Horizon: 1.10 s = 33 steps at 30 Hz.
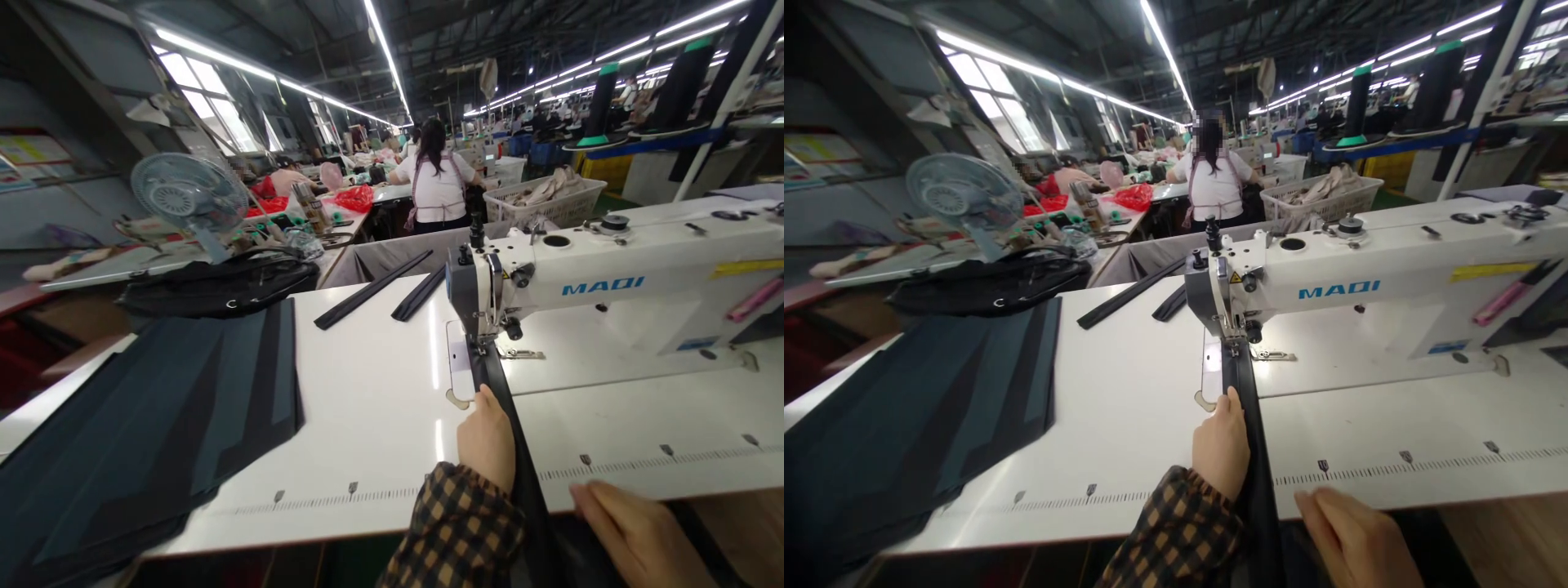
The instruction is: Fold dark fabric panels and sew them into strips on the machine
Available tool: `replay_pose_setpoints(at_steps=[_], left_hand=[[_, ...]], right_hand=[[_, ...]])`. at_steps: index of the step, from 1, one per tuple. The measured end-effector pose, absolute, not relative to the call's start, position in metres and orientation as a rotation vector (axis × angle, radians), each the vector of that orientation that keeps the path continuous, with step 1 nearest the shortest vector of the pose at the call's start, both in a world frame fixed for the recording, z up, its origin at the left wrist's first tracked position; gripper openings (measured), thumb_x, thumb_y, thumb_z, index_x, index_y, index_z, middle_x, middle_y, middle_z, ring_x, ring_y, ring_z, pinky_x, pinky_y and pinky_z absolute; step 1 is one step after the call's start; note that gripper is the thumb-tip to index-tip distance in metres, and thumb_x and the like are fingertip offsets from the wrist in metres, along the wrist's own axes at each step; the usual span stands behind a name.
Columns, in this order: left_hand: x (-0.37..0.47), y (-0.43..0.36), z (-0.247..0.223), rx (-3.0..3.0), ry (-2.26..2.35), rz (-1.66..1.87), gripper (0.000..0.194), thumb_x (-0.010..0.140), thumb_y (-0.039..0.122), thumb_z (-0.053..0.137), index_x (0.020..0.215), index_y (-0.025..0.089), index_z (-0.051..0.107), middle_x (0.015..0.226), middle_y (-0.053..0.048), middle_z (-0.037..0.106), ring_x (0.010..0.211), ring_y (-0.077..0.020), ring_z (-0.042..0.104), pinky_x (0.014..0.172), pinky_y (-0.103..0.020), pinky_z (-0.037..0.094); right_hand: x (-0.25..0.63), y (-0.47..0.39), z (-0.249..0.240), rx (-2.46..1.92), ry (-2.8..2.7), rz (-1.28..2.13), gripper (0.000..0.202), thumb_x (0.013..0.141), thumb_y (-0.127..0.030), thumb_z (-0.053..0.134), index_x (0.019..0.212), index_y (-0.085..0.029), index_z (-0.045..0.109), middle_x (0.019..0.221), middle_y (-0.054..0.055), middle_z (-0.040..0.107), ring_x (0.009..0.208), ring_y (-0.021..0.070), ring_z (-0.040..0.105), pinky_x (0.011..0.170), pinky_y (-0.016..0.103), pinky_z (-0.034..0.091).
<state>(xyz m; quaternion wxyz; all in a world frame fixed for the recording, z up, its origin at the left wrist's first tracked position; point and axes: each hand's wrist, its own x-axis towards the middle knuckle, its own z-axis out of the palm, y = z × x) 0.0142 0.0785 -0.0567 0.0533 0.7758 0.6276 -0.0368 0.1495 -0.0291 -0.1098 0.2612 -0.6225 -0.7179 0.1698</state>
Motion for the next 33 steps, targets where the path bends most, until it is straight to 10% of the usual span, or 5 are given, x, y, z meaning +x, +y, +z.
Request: replay_pose_setpoints(at_steps=[6,27,33], left_hand=[[0.009,0.083,-0.063,2.367,1.877,-0.111,0.049,0.079,0.001,0.031,0.127,0.002,0.032,0.103,-0.014,0.055,0.071,-0.0217,0.064,0.058,-0.033,0.054],[-0.034,0.12,-0.054,2.439,1.286,0.29,0.033,0.088,0.027,0.032,0.11,0.02,0.056,0.084,-0.006,0.058,0.079,-0.0187,0.059,0.072,-0.033,0.05],[-0.055,0.139,-0.068,2.664,1.014,0.434,0.033,0.086,0.025,0.04,0.118,0.02,0.049,0.134,-0.01,0.034,0.123,-0.0219,0.034,0.1,-0.037,0.035]], right_hand=[[0.146,0.073,-0.107,-1.499,-2.327,-0.169,0.05,0.089,-0.035,0.03,0.133,-0.009,0.028,0.134,0.015,0.035,0.125,0.0243,0.027,0.099,0.048,0.029],[0.131,0.081,-0.102,-1.322,-2.515,-0.154,0.047,0.087,-0.022,0.035,0.131,-0.006,0.03,0.136,0.014,0.032,0.126,0.0217,0.026,0.1,0.038,0.036],[0.126,0.078,-0.102,-1.362,-2.468,-0.174,0.047,0.087,-0.022,0.034,0.13,-0.005,0.032,0.135,0.014,0.033,0.125,0.0221,0.029,0.099,0.037,0.037]])
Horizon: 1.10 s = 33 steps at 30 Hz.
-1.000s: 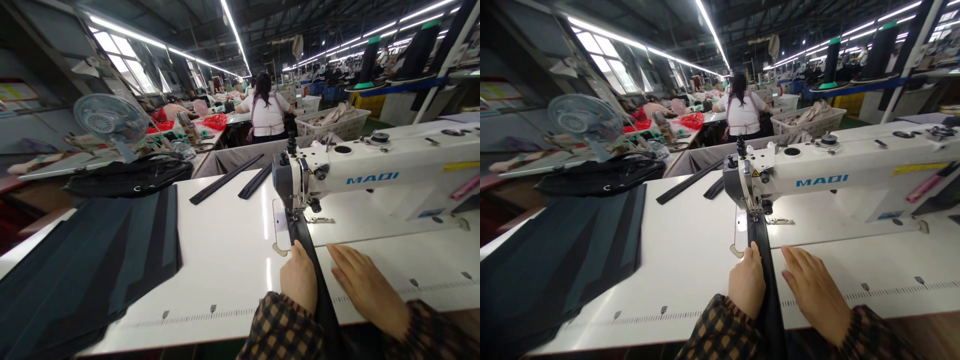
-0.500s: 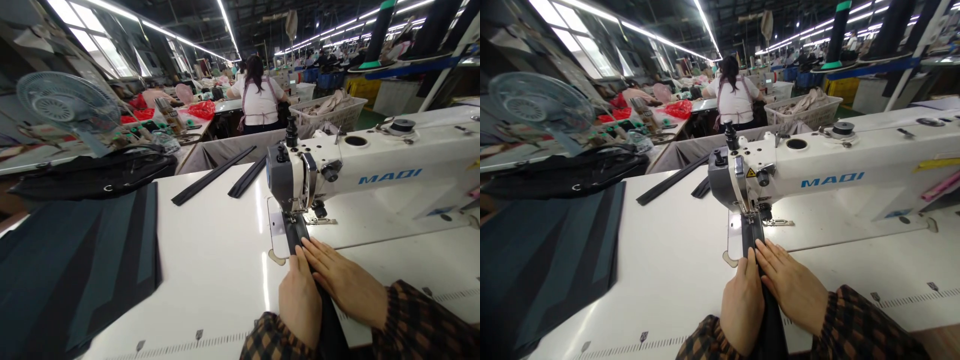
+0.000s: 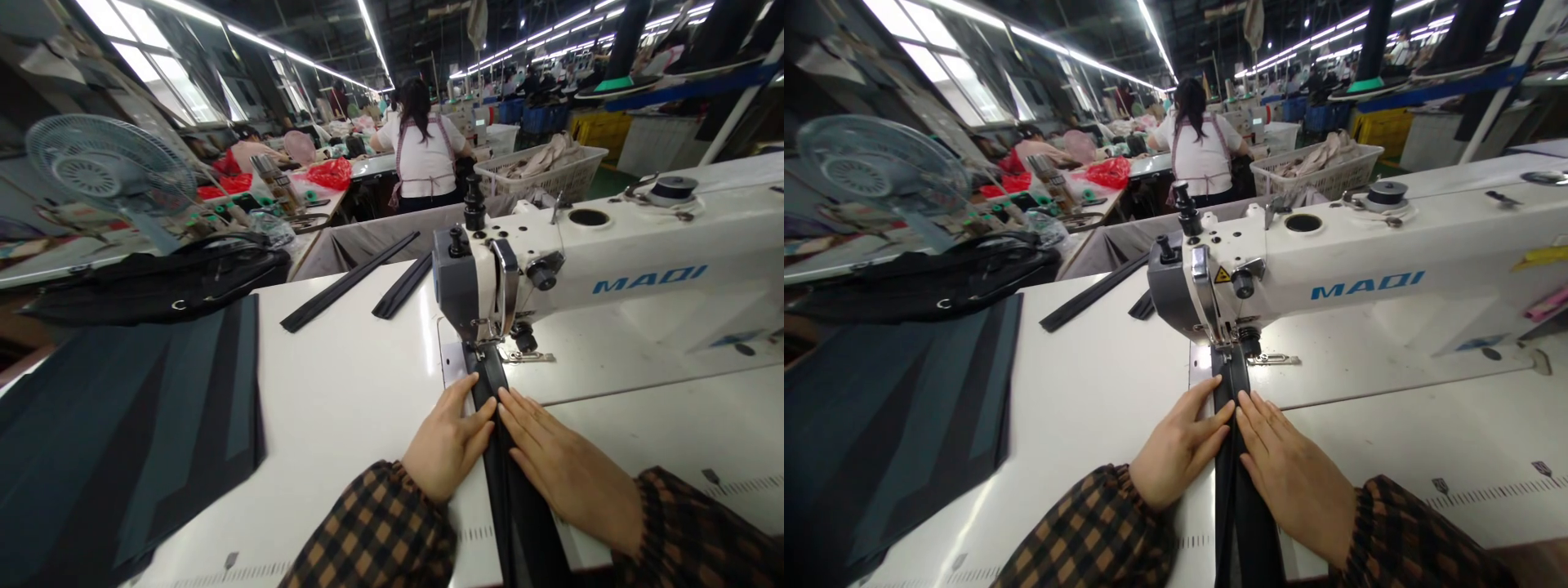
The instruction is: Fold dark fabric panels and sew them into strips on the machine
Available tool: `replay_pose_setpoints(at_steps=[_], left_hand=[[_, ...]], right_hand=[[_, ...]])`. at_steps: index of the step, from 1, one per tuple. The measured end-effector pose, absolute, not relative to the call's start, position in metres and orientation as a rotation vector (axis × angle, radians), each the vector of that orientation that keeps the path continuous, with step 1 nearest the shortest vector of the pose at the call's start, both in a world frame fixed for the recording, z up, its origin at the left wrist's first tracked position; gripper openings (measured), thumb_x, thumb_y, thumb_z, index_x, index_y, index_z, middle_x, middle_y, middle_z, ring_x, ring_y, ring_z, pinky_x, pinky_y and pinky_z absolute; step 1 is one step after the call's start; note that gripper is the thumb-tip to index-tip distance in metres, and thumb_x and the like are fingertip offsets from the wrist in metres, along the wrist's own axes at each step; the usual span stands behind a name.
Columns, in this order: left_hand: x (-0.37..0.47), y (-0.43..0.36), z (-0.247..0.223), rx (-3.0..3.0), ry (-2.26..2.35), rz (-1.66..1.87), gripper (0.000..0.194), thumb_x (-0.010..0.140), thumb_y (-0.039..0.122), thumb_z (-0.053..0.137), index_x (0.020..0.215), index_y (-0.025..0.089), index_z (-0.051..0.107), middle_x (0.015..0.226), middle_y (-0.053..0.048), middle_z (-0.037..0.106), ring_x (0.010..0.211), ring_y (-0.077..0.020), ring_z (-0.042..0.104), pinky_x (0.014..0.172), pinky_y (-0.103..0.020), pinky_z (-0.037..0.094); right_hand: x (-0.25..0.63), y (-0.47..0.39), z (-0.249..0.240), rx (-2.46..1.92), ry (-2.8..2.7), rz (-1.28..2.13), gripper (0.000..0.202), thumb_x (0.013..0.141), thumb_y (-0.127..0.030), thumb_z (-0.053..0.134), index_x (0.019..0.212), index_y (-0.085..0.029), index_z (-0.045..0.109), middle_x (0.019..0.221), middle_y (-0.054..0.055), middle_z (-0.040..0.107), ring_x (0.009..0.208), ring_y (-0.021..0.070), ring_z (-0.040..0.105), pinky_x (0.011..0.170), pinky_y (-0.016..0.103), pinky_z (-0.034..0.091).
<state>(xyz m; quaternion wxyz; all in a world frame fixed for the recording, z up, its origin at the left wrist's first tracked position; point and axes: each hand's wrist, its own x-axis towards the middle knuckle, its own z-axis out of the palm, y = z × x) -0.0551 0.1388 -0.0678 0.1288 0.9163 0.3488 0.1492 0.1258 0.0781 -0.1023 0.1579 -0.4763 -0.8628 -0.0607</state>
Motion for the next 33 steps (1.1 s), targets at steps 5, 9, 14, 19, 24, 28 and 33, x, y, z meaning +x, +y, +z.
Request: replay_pose_setpoints(at_steps=[5,9,14,19,24,28,33], left_hand=[[-0.041,0.132,-0.082,2.733,1.169,0.365,0.037,0.087,0.017,0.034,0.124,0.012,0.04,0.136,-0.014,0.033,0.126,-0.021,0.03,0.099,-0.037,0.037],[-0.027,0.126,-0.084,2.819,1.316,0.277,0.041,0.083,0.009,0.032,0.124,0.005,0.036,0.134,-0.018,0.036,0.127,-0.0222,0.026,0.1,-0.039,0.036],[-0.019,0.121,-0.084,2.872,1.37,0.226,0.044,0.078,0.003,0.033,0.121,0.001,0.039,0.131,-0.021,0.039,0.126,-0.0246,0.026,0.099,-0.04,0.037],[-0.011,0.123,-0.08,2.839,1.436,0.149,0.042,0.08,0.004,0.033,0.121,0.0,0.04,0.129,-0.02,0.041,0.124,-0.0245,0.03,0.1,-0.04,0.035],[-0.002,0.126,-0.066,2.912,1.377,0.148,0.043,0.079,0.003,0.032,0.121,-0.003,0.039,0.127,-0.022,0.043,0.121,-0.0272,0.037,0.1,-0.044,0.034],[-0.003,0.107,-0.057,2.86,1.383,0.21,0.045,0.077,0.004,0.034,0.121,-0.003,0.04,0.127,-0.022,0.043,0.12,-0.0289,0.037,0.099,-0.045,0.035],[-0.001,0.091,-0.049,2.522,1.671,0.195,0.056,0.071,0.005,0.04,0.127,0.005,0.034,0.114,-0.017,0.053,0.104,-0.0269,0.051,0.083,-0.039,0.047]], right_hand=[[0.119,0.083,-0.104,-1.439,-2.414,-0.17,0.046,0.087,-0.02,0.033,0.129,-0.004,0.034,0.135,0.017,0.033,0.125,0.0238,0.027,0.1,0.038,0.035],[0.114,0.089,-0.105,-1.483,-2.392,-0.173,0.045,0.086,-0.018,0.033,0.128,-0.002,0.036,0.134,0.019,0.033,0.125,0.0251,0.027,0.1,0.039,0.034],[0.113,0.095,-0.108,-1.485,-2.347,-0.15,0.046,0.085,-0.015,0.032,0.129,-0.003,0.034,0.135,0.018,0.033,0.126,0.0237,0.026,0.1,0.039,0.034],[0.114,0.102,-0.108,-1.503,-2.37,-0.099,0.047,0.083,-0.012,0.032,0.128,-0.001,0.035,0.135,0.019,0.032,0.126,0.0238,0.025,0.101,0.039,0.033],[0.118,0.113,-0.106,-1.47,-2.393,-0.046,0.053,0.078,-0.009,0.034,0.131,-0.002,0.029,0.136,0.018,0.03,0.127,0.0233,0.024,0.102,0.04,0.032],[0.119,0.114,-0.107,-1.422,-2.374,-0.074,0.05,0.079,-0.009,0.035,0.129,-0.003,0.033,0.135,0.018,0.032,0.127,0.0232,0.024,0.1,0.04,0.034],[0.12,0.104,-0.11,-1.408,-2.358,-0.108,0.044,0.084,-0.013,0.033,0.127,-0.004,0.037,0.133,0.019,0.035,0.126,0.0242,0.026,0.099,0.041,0.035]])
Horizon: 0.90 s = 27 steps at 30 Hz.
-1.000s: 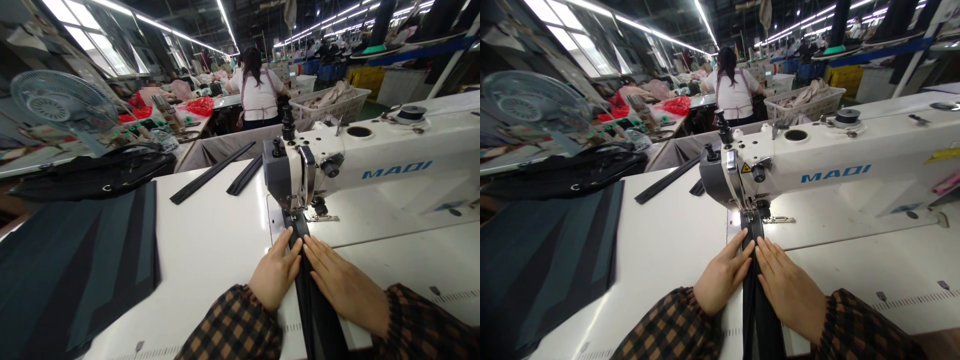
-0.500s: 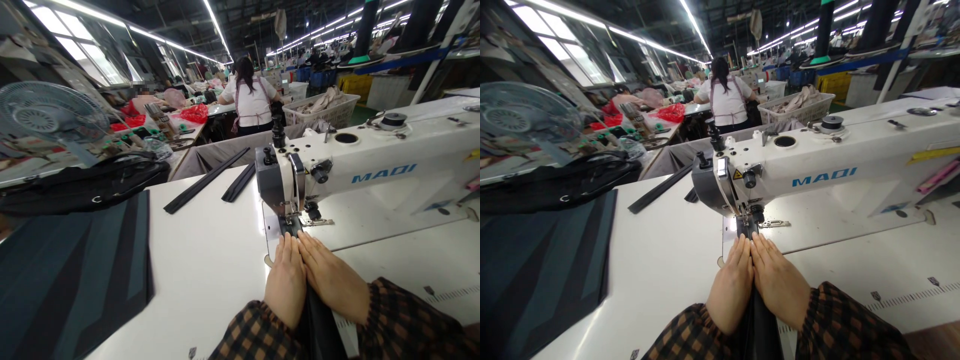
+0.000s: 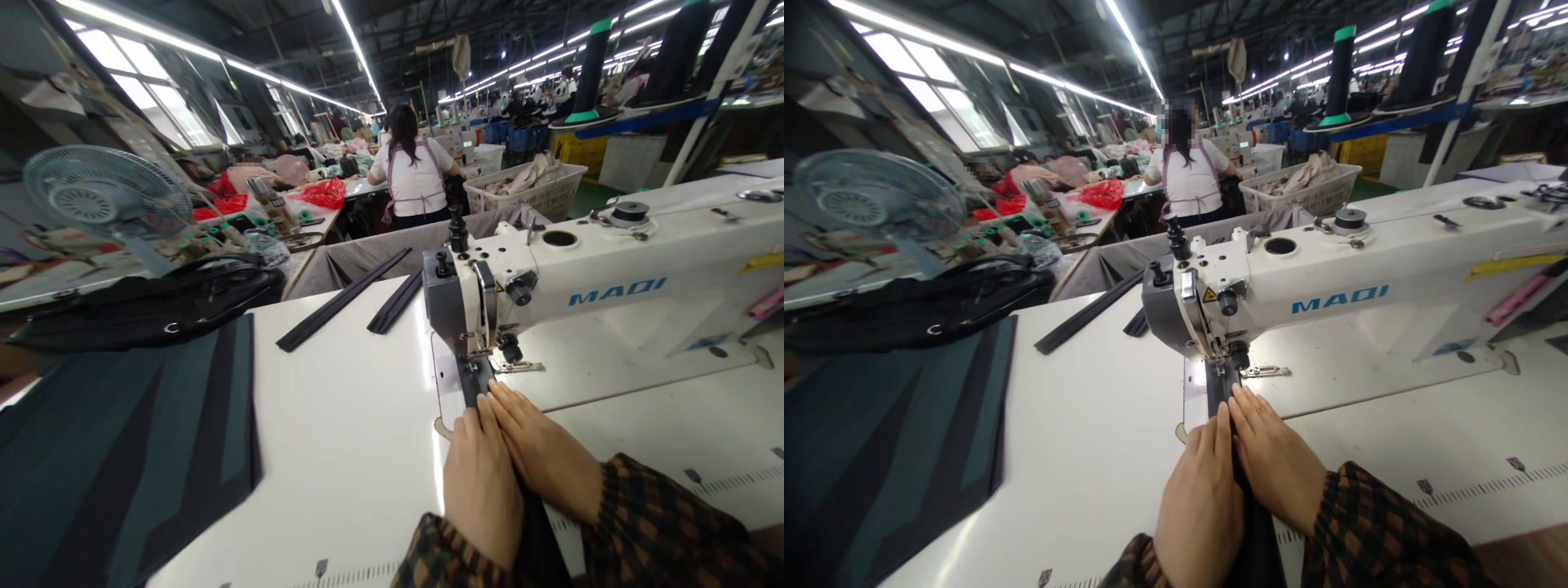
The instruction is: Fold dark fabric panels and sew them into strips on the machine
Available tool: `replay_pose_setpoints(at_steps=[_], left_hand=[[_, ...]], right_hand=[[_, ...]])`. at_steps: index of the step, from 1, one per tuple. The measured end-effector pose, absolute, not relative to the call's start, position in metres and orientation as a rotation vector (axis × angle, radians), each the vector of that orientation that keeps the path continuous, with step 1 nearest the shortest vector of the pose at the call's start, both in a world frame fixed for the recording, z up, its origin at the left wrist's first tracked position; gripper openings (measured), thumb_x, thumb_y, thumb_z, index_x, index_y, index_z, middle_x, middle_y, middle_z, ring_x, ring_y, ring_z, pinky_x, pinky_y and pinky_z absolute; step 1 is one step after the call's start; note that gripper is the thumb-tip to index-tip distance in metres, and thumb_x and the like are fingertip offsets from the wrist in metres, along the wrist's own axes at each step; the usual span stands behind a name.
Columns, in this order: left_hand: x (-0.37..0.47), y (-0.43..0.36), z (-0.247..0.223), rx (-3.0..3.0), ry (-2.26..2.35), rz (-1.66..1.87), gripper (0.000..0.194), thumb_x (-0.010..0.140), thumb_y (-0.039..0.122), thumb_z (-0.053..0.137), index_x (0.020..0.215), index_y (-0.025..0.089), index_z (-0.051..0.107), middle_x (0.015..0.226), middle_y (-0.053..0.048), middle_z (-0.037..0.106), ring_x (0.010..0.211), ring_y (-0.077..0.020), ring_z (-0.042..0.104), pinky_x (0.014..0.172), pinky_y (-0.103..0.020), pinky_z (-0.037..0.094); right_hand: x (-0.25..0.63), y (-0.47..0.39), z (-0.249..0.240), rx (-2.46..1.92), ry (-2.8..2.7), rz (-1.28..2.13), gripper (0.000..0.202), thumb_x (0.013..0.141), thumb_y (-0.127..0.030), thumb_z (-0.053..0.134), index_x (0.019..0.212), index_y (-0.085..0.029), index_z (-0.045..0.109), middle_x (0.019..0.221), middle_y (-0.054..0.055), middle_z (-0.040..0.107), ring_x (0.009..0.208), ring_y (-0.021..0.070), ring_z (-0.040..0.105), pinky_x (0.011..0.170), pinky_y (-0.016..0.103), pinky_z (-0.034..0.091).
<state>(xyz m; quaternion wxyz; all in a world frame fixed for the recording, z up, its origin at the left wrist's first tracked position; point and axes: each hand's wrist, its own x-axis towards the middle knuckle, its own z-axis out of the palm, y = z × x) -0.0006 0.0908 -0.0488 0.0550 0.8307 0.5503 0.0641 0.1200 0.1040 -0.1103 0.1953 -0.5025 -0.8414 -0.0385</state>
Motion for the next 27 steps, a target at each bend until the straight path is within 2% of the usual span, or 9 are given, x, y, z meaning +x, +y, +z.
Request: replay_pose_setpoints(at_steps=[3,7,9,12,13,15,18,22,27], left_hand=[[0.004,0.103,-0.045,2.309,1.823,0.133,0.043,0.071,0.006,0.041,0.113,0.006,0.048,0.095,-0.014,0.058,0.082,-0.0249,0.058,0.064,-0.035,0.05],[-0.001,0.121,-0.049,2.176,1.672,0.365,0.024,0.077,0.009,0.039,0.089,0.015,0.059,0.08,-0.005,0.06,0.071,-0.0159,0.058,0.066,-0.027,0.046],[-0.009,0.126,-0.052,2.144,1.527,0.438,0.024,0.083,0.015,0.037,0.084,0.017,0.06,0.075,-0.002,0.061,0.067,-0.0127,0.057,0.065,-0.024,0.045],[-0.026,0.133,-0.055,2.226,1.366,0.402,0.039,0.09,0.026,0.028,0.075,0.017,0.063,0.07,-0.002,0.06,0.064,-0.0116,0.056,0.065,-0.024,0.046],[-0.033,0.137,-0.055,2.308,1.311,0.401,0.04,0.091,0.028,0.028,0.075,0.017,0.064,0.076,-0.004,0.061,0.071,-0.0128,0.058,0.07,-0.026,0.047],[-0.044,0.144,-0.056,2.514,1.175,0.432,0.031,0.089,0.029,0.035,0.089,0.019,0.065,0.103,-0.007,0.059,0.099,-0.0178,0.054,0.088,-0.032,0.043],[-0.055,0.149,-0.065,2.72,0.99,0.39,0.034,0.087,0.025,0.039,0.119,0.021,0.048,0.136,-0.008,0.035,0.126,-0.0206,0.03,0.103,-0.04,0.03],[-0.052,0.139,-0.082,2.756,1.047,0.323,0.042,0.089,0.018,0.029,0.131,0.013,0.028,0.139,-0.012,0.028,0.128,-0.0186,0.024,0.103,-0.041,0.031],[-0.042,0.13,-0.088,2.742,1.166,0.329,0.042,0.089,0.016,0.028,0.13,0.011,0.028,0.139,-0.014,0.027,0.129,-0.0198,0.018,0.101,-0.039,0.034]], right_hand=[[0.12,0.098,-0.111,-1.424,-2.351,-0.095,0.045,0.084,-0.014,0.033,0.128,-0.004,0.036,0.134,0.018,0.034,0.126,0.0242,0.026,0.099,0.041,0.035],[0.117,0.094,-0.11,-1.447,-2.317,-0.133,0.047,0.081,-0.008,0.032,0.127,-0.003,0.036,0.134,0.019,0.032,0.126,0.0241,0.025,0.1,0.04,0.034],[0.115,0.094,-0.108,-1.46,-2.331,-0.149,0.045,0.082,-0.009,0.032,0.126,-0.002,0.038,0.134,0.019,0.032,0.126,0.0246,0.025,0.1,0.04,0.034],[0.114,0.094,-0.106,-1.484,-2.358,-0.153,0.044,0.084,-0.015,0.033,0.126,-0.002,0.038,0.134,0.019,0.033,0.126,0.0254,0.025,0.1,0.041,0.034],[0.114,0.094,-0.106,-1.487,-2.36,-0.152,0.044,0.085,-0.017,0.034,0.126,-0.002,0.037,0.134,0.019,0.033,0.126,0.0254,0.026,0.1,0.041,0.034],[0.115,0.094,-0.106,-1.485,-2.352,-0.145,0.045,0.085,-0.02,0.035,0.127,-0.003,0.036,0.134,0.018,0.033,0.125,0.0251,0.027,0.1,0.04,0.034],[0.114,0.094,-0.108,-1.495,-2.328,-0.141,0.046,0.085,-0.023,0.036,0.128,-0.004,0.036,0.133,0.017,0.035,0.124,0.0246,0.029,0.1,0.04,0.034],[0.112,0.095,-0.108,-1.51,-2.31,-0.145,0.047,0.086,-0.024,0.036,0.128,-0.004,0.035,0.133,0.017,0.036,0.124,0.0245,0.03,0.101,0.04,0.033],[0.108,0.101,-0.107,-1.537,-2.328,-0.144,0.046,0.087,-0.022,0.034,0.128,-0.004,0.035,0.134,0.017,0.035,0.125,0.025,0.028,0.1,0.04,0.033]])
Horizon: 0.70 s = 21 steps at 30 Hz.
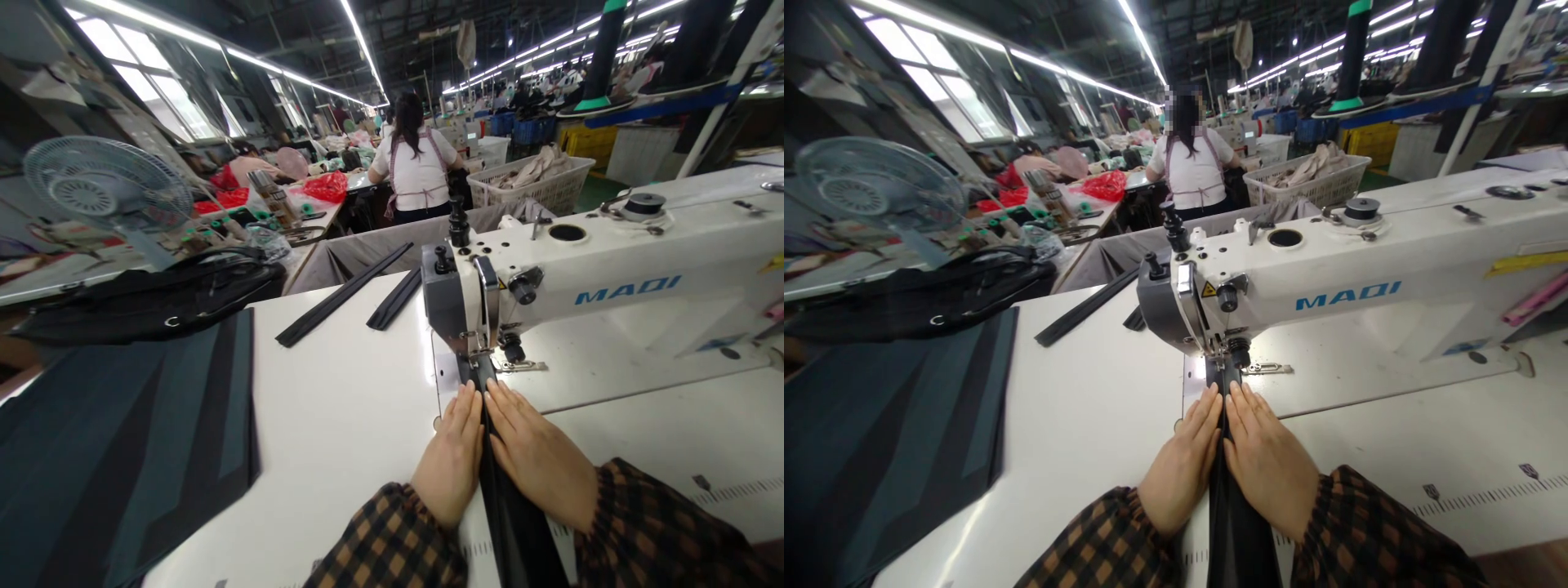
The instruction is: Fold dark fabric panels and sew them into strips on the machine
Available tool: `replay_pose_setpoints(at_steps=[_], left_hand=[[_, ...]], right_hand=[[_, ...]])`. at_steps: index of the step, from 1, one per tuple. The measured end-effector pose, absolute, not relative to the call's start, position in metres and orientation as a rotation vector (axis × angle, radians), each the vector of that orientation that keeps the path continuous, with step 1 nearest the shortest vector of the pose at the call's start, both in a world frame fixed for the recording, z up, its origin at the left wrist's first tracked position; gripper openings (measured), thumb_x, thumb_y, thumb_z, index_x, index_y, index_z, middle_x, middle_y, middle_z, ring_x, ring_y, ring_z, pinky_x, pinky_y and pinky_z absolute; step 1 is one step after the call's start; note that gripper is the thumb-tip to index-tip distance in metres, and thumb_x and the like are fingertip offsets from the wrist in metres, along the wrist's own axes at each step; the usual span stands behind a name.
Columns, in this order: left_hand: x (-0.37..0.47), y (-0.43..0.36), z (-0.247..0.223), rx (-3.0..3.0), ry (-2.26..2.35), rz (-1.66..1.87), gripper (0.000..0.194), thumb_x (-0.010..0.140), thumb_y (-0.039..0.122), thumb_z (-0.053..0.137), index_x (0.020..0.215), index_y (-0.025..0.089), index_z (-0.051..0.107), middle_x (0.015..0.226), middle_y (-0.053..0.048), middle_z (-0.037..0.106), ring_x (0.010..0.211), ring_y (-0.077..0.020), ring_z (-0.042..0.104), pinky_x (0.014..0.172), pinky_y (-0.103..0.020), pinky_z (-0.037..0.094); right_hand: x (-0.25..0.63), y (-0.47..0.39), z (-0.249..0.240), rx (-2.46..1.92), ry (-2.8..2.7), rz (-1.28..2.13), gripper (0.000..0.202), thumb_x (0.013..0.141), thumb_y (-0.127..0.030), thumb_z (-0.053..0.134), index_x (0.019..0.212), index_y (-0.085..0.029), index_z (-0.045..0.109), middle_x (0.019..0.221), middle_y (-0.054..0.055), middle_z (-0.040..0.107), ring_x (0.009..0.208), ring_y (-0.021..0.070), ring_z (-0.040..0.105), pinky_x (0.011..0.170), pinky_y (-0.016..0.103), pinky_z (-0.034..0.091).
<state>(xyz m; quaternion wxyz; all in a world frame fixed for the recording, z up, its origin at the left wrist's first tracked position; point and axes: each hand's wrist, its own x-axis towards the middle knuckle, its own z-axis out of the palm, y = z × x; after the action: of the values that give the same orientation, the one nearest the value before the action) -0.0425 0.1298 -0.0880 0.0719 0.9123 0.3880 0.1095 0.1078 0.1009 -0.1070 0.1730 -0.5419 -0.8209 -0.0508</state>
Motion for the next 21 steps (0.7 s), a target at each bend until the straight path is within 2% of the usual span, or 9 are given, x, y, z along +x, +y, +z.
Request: replay_pose_setpoints(at_steps=[12,21], left_hand=[[-0.0353,0.1302,-0.0833,2.722,1.226,0.328,0.041,0.087,0.012,0.028,0.127,0.008,0.032,0.137,-0.015,0.032,0.128,-0.0189,0.021,0.102,-0.037,0.033],[-0.0321,0.132,-0.0839,2.795,1.262,0.334,0.04,0.087,0.011,0.027,0.126,0.007,0.034,0.134,-0.017,0.036,0.126,-0.0207,0.027,0.1,-0.037,0.036]], right_hand=[[0.1063,0.1041,-0.1089,-1.512,-2.379,-0.24,0.045,0.083,-0.013,0.033,0.127,-0.001,0.037,0.134,0.019,0.033,0.125,0.0264,0.028,0.099,0.04,0.035],[0.1049,0.1038,-0.108,-1.53,-2.395,-0.289,0.05,0.078,-0.01,0.037,0.127,0.0,0.035,0.134,0.02,0.033,0.125,0.0265,0.026,0.101,0.039,0.031]])
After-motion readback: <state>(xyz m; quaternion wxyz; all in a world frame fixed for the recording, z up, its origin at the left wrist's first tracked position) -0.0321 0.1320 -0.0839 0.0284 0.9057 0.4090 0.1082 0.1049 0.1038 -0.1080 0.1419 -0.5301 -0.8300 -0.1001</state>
